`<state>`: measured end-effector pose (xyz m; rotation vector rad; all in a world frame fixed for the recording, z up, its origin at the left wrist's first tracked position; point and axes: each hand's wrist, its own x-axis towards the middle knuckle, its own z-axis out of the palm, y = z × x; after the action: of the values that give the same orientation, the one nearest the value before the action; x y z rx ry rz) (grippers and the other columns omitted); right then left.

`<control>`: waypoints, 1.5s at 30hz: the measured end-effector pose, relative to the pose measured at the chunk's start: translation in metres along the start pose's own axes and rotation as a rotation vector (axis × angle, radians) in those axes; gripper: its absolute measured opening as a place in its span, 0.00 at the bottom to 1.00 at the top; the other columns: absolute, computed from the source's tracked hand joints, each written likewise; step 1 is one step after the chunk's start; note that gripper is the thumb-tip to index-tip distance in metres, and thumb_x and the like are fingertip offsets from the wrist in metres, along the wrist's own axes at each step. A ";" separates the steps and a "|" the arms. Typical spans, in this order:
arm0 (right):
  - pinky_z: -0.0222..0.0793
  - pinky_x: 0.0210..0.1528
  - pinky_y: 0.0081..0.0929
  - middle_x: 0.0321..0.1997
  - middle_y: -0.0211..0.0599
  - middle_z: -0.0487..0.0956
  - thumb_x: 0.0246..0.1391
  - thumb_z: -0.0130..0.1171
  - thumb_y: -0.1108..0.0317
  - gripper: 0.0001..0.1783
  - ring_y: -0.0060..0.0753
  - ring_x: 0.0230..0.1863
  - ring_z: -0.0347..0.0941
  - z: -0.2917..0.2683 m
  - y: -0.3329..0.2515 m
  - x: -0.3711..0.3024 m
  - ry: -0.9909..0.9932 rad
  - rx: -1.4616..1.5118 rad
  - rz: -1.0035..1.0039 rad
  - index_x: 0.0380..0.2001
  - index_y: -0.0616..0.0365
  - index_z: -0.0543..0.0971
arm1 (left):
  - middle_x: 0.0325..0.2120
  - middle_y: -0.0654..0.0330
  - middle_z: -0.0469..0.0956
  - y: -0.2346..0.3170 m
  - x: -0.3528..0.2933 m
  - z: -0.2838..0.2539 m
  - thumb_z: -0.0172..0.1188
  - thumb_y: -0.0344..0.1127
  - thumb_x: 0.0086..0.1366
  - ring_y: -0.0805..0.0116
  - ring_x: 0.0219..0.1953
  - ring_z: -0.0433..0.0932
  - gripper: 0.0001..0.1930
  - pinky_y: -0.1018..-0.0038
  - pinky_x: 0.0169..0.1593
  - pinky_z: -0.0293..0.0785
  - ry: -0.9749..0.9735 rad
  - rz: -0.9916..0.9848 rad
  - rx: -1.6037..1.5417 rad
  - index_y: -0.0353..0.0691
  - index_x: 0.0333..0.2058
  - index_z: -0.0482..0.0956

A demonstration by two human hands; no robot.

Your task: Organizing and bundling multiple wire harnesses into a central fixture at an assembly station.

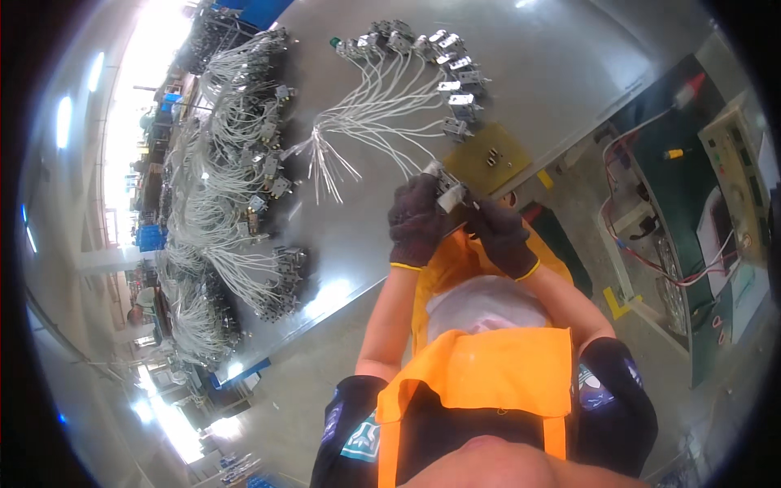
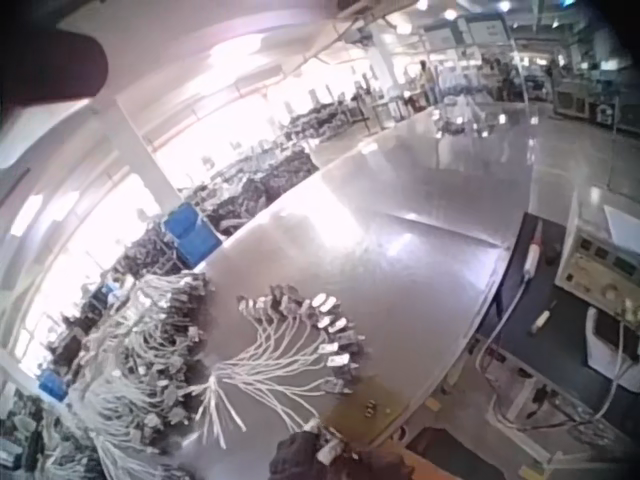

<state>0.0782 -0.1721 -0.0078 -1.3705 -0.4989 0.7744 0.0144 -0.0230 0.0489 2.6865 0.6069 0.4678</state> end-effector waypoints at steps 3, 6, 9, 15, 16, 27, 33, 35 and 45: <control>0.75 0.42 0.29 0.42 0.40 0.81 0.59 0.57 0.74 0.13 0.37 0.38 0.79 0.002 0.005 0.009 0.184 -0.394 -0.634 0.47 0.55 0.80 | 0.40 0.53 0.80 0.003 -0.001 -0.001 0.65 0.51 0.60 0.49 0.44 0.78 0.25 0.59 0.48 0.73 0.011 -0.066 0.023 0.43 0.52 0.78; 0.74 0.43 0.32 0.42 0.43 0.81 0.56 0.58 0.75 0.14 0.45 0.39 0.79 -0.004 -0.012 0.003 0.185 -0.895 -0.949 0.47 0.53 0.80 | 0.41 0.53 0.80 0.011 0.002 -0.008 0.63 0.56 0.59 0.46 0.45 0.76 0.26 0.54 0.47 0.73 -0.072 -0.153 0.047 0.48 0.50 0.77; 0.73 0.39 0.27 0.42 0.35 0.80 0.57 0.58 0.74 0.14 0.33 0.35 0.76 0.004 -0.007 -0.004 0.126 -0.357 -0.593 0.46 0.53 0.80 | 0.41 0.54 0.80 0.008 0.001 -0.003 0.65 0.53 0.58 0.46 0.45 0.76 0.24 0.55 0.46 0.74 -0.051 -0.165 0.024 0.49 0.50 0.77; 0.72 0.37 0.21 0.43 0.31 0.80 0.63 0.55 0.70 0.10 0.23 0.36 0.75 -0.004 0.053 0.008 -0.210 0.885 0.177 0.46 0.55 0.79 | 0.41 0.48 0.79 0.010 0.004 -0.009 0.66 0.44 0.60 0.48 0.44 0.78 0.23 0.58 0.48 0.74 -0.133 -0.102 -0.005 0.45 0.53 0.76; 0.71 0.37 0.20 0.41 0.30 0.78 0.64 0.54 0.70 0.10 0.23 0.35 0.74 0.000 0.039 0.005 -0.171 0.934 0.252 0.46 0.55 0.78 | 0.41 0.48 0.79 0.008 0.003 -0.015 0.66 0.44 0.60 0.48 0.44 0.78 0.23 0.58 0.48 0.74 -0.140 -0.107 -0.007 0.45 0.53 0.76; 0.73 0.40 0.25 0.37 0.31 0.79 0.66 0.52 0.65 0.09 0.26 0.35 0.76 -0.027 -0.019 0.049 0.120 0.717 -0.057 0.43 0.57 0.76 | 0.44 0.56 0.78 -0.028 -0.009 0.008 0.65 0.28 0.60 0.69 0.46 0.77 0.28 0.73 0.52 0.73 -0.135 -0.197 -0.743 0.32 0.59 0.67; 0.74 0.38 0.22 0.36 0.30 0.79 0.66 0.52 0.63 0.13 0.23 0.33 0.77 -0.033 -0.014 0.010 0.141 0.513 0.078 0.48 0.59 0.75 | 0.45 0.51 0.78 -0.007 -0.006 0.013 0.65 0.36 0.61 0.61 0.47 0.78 0.28 0.68 0.53 0.72 -0.061 -0.037 -0.178 0.32 0.58 0.69; 0.74 0.37 0.21 0.35 0.32 0.79 0.67 0.51 0.63 0.15 0.24 0.30 0.77 -0.025 -0.016 -0.004 0.184 0.337 0.104 0.50 0.62 0.74 | 0.46 0.49 0.78 -0.007 -0.002 0.006 0.65 0.38 0.61 0.59 0.49 0.77 0.29 0.68 0.54 0.72 -0.080 -0.040 -0.118 0.33 0.58 0.69; 0.74 0.39 0.27 0.41 0.39 0.81 0.58 0.58 0.74 0.13 0.33 0.34 0.78 0.003 0.001 0.006 0.174 -0.338 -0.619 0.46 0.55 0.81 | 0.51 0.50 0.77 -0.013 0.004 0.008 0.65 0.39 0.62 0.62 0.54 0.76 0.26 0.69 0.58 0.70 -0.105 -0.100 -0.430 0.34 0.57 0.73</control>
<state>0.0803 -0.1657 -0.0094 -1.4606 -0.8876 0.0643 0.0161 -0.0121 0.0375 2.2469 0.5376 0.3765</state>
